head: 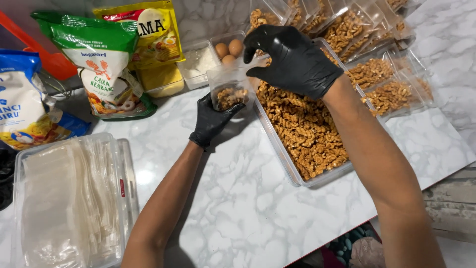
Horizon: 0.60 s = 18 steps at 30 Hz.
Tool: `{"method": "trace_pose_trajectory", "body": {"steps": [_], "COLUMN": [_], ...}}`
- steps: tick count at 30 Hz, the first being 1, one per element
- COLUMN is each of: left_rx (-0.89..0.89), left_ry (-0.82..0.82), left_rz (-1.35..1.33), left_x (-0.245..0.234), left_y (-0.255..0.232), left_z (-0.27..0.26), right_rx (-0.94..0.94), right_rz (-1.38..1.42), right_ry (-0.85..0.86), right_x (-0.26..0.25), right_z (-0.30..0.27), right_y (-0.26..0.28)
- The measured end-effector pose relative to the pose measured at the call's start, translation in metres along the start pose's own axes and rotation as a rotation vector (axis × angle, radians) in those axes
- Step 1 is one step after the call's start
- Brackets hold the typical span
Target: The person is manually packaging small, crunchy pastries by scooping them from a large plastic bin into individual clear plastic bags.
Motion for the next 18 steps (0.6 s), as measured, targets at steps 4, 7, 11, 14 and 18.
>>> {"method": "trace_pose_trajectory", "body": {"steps": [4, 7, 11, 14, 18], "left_rx": [-0.017, -0.061, -0.085, -0.091, -0.08], "left_ry": [-0.036, -0.044, -0.01, -0.036, -0.023], "left_rz": [0.05, 0.043, -0.063, 0.06, 0.016], "left_x": [-0.002, -0.002, 0.002, -0.003, -0.001], "left_y": [0.007, 0.017, 0.005, 0.02, 0.011], "left_z": [0.0, -0.001, -0.001, -0.001, 0.0], "right_rx": [-0.072, 0.023, -0.08, -0.05, -0.009], "right_rz": [-0.026, -0.051, 0.0, -0.023, -0.005], "right_ry": [-0.01, 0.029, -0.075, -0.015, 0.037], "right_x": [0.026, 0.041, 0.015, 0.031, 0.032], "right_z": [-0.003, -0.005, 0.002, -0.005, -0.008], "right_y": [-0.001, -0.017, 0.007, -0.002, -0.011]}}
Point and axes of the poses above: each hand's wrist, its own z-axis towards the middle knuckle, its own x-axis out of the palm, y = z × x, the point moved 6 cm from there along z, towards the middle knuckle
